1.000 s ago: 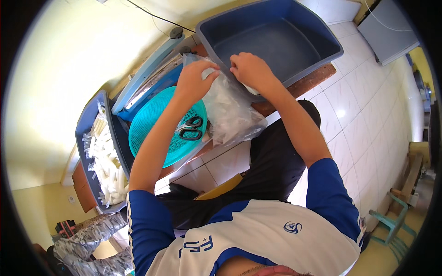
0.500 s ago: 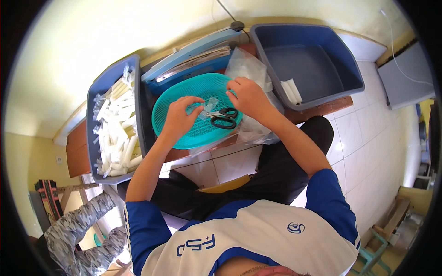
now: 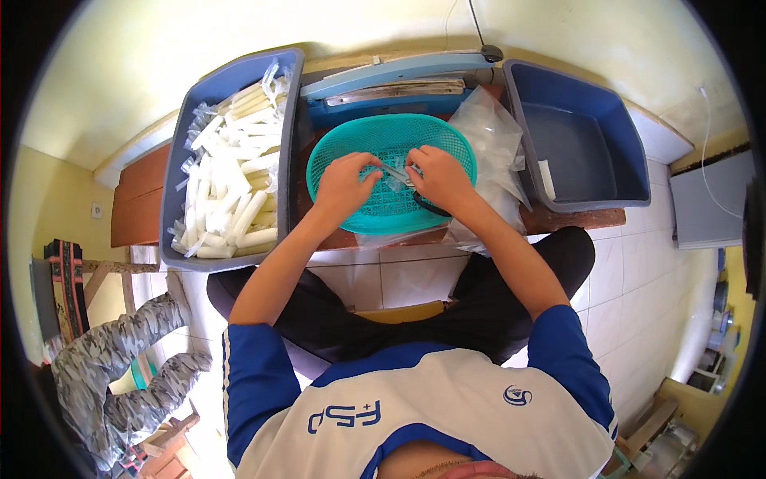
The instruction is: The person takes small white frozen food tubes from a grey bin, cuts them with scissors, and places them into a blue bin.
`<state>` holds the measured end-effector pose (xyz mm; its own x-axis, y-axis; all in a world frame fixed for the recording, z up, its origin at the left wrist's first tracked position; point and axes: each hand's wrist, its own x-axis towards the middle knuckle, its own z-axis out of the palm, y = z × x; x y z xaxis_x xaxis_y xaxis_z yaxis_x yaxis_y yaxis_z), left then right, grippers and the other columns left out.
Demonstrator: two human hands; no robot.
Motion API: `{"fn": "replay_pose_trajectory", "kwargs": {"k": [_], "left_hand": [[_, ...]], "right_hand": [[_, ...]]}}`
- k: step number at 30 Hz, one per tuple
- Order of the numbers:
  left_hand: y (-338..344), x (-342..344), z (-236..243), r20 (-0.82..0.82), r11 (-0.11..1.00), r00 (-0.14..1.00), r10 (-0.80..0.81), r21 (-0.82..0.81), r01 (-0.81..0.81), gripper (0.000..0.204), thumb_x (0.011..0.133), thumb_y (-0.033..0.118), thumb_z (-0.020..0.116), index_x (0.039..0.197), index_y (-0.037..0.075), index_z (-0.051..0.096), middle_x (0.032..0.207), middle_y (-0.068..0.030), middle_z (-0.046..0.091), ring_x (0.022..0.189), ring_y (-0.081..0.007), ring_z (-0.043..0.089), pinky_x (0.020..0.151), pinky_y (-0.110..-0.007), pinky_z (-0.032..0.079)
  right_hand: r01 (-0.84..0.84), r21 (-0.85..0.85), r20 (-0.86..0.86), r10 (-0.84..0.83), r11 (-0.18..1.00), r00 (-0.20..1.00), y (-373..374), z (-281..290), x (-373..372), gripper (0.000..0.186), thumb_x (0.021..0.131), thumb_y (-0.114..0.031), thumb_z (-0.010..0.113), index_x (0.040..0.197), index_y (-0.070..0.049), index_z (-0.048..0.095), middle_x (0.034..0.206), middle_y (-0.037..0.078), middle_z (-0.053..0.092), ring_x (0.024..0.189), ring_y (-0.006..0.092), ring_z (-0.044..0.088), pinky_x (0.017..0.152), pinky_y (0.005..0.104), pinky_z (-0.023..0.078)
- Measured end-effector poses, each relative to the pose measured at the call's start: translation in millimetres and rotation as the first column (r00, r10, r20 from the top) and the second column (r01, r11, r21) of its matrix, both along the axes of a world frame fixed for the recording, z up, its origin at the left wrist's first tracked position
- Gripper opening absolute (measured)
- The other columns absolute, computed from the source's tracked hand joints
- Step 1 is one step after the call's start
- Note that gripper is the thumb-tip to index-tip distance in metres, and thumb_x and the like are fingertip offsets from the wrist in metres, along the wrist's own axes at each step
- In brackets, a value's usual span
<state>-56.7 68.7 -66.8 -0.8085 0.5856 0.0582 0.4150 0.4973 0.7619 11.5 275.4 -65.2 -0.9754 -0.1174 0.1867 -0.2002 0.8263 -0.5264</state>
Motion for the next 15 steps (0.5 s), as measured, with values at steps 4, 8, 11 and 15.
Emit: {"fn": "replay_pose_trajectory", "kwargs": {"k": [4, 8, 11, 15], "left_hand": [[-9.5, -0.7, 9.5, 0.000, 1.000, 1.000, -0.013, -0.020, 0.013, 0.016, 0.080, 0.013, 0.073, 0.092, 0.004, 0.071, 0.087, -0.0113, 0.070, 0.083, -0.0285, 0.067, 0.075, -0.037, 0.052], [-36.0, -0.4, 39.1, 0.021, 1.000, 1.000, -0.008, 0.004, 0.008, 0.013, 0.081, 0.012, 0.073, 0.091, 0.003, 0.071, 0.086, -0.0114, 0.071, 0.078, -0.0271, 0.067, 0.071, -0.036, 0.052], [-68.8, 4.1, 57.5, 0.080, 0.993, 0.992, 0.100, 0.057, -0.105, 0.012, 0.086, 0.009, 0.070, 0.095, 0.001, 0.072, 0.087, -0.0105, 0.073, 0.073, -0.0198, 0.067, 0.069, -0.030, 0.051], [-122.8, 9.7, 60.6, 0.004, 0.969, 0.973, 0.230, 0.090, -0.229, 0.014, 0.087, 0.009, 0.070, 0.097, -0.001, 0.072, 0.087, -0.0104, 0.073, 0.074, -0.0156, 0.067, 0.069, -0.029, 0.052]], "right_hand": [[-0.038, -0.037, 0.011, 0.039, 0.999, 0.999, -17.0, 2.9, -7.2, 0.008, 0.084, -0.013, 0.064, 0.085, -0.005, 0.061, 0.079, 0.014, 0.060, 0.078, 0.0344, 0.061, 0.069, 0.0456, 0.049], [-0.145, -0.110, -0.016, 0.144, 0.983, 0.989, -44.0, 9.9, -23.1, 0.005, 0.083, -0.009, 0.062, 0.086, -0.005, 0.062, 0.080, 0.014, 0.059, 0.078, 0.0356, 0.061, 0.069, 0.0465, 0.050], [-0.267, -0.164, -0.109, 0.252, 0.950, 0.962, -74.3, 13.3, -40.8, 0.006, 0.081, -0.006, 0.061, 0.087, -0.005, 0.062, 0.080, 0.014, 0.059, 0.080, 0.0352, 0.060, 0.069, 0.0464, 0.050], [-0.435, -0.238, -0.265, 0.372, 0.868, 0.889, -130.0, 30.4, -60.0, 0.009, 0.078, -0.003, 0.062, 0.087, -0.004, 0.061, 0.081, 0.013, 0.058, 0.082, 0.0338, 0.060, 0.069, 0.0451, 0.050]]}}
